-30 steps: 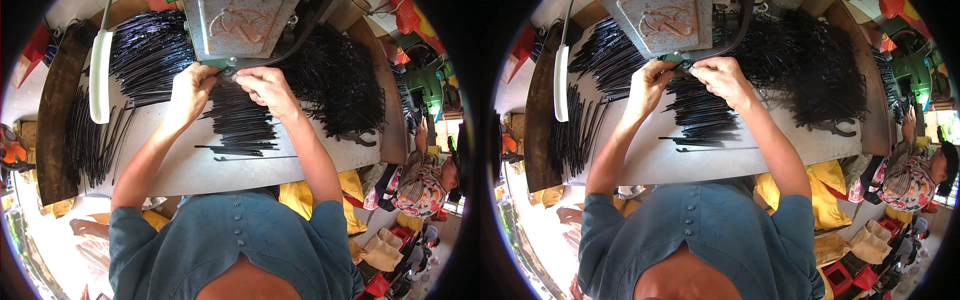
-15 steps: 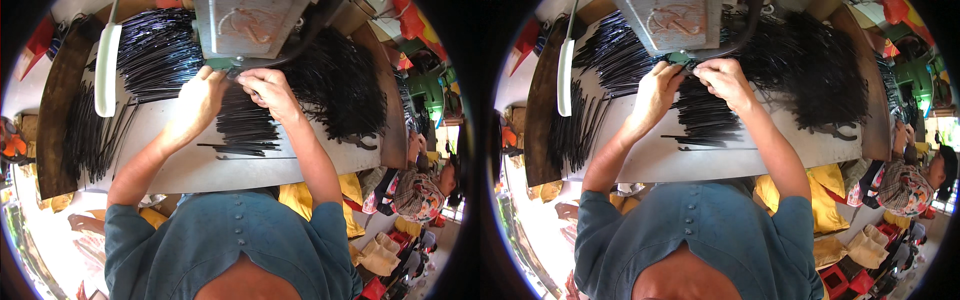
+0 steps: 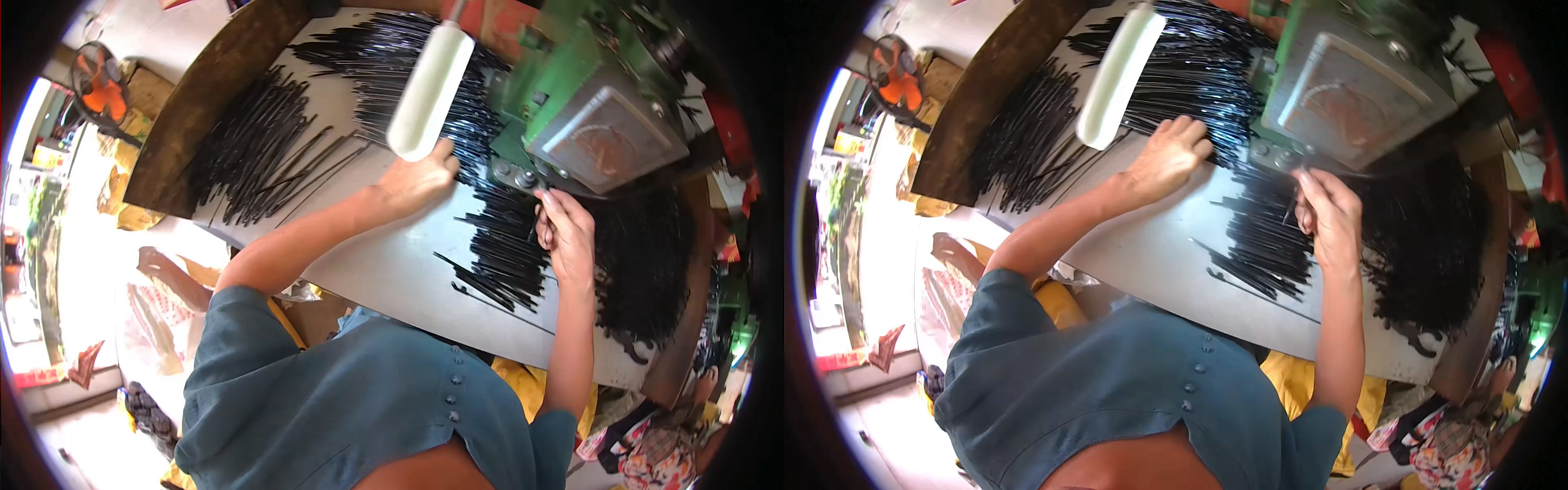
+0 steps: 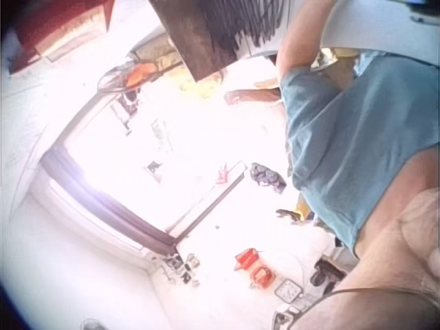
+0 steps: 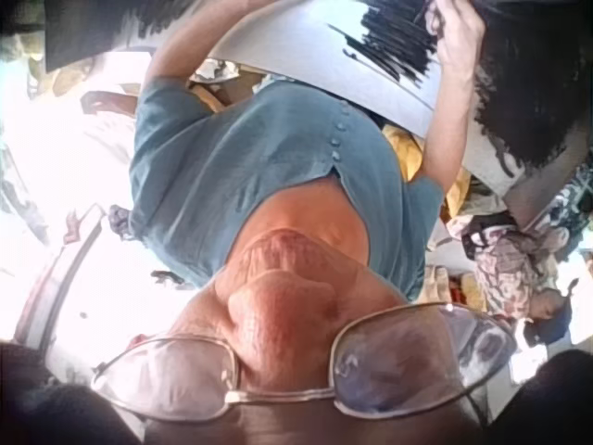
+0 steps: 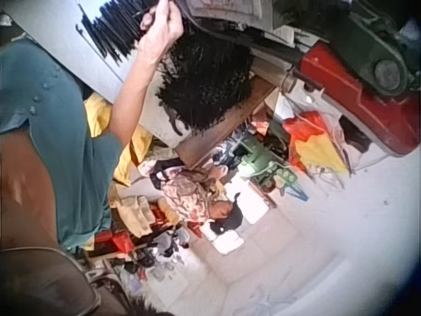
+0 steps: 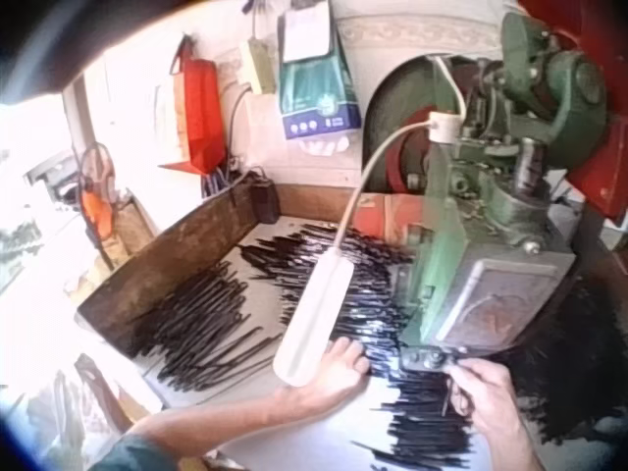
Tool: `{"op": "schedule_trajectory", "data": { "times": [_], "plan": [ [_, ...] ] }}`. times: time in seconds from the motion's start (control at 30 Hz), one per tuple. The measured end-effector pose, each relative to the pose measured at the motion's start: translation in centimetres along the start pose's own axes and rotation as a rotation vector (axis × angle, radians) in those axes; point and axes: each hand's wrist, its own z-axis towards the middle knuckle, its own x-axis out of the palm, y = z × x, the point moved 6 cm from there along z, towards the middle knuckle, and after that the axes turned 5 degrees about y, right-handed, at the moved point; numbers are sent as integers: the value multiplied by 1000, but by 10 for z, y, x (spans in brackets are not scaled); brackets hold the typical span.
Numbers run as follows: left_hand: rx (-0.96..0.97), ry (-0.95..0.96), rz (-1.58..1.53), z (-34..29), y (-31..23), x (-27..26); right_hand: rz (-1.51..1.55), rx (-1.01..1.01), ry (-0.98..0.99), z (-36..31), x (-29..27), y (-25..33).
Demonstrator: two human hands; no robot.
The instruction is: The person inserts black rods into an industrial machine by hand.
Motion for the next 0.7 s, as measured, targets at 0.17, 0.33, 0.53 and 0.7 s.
{"op": "schedule_trajectory", "data": {
  "times": [0.17,0.33,0.53,0.7],
  "plan": [
    [-81,-38,-197,6,6,-8,51,4,-69,-12,-15,-4],
    [83,-183,-111,11,-9,-41,268,-57,-111,-7,-7,-1],
    [16,-181,-262,27,-28,-35,526,-130,-237,-4,-8,-9],
    [-206,-60,-531,33,-29,-23,634,-173,-294,-4,-9,-13]
  ]
}}
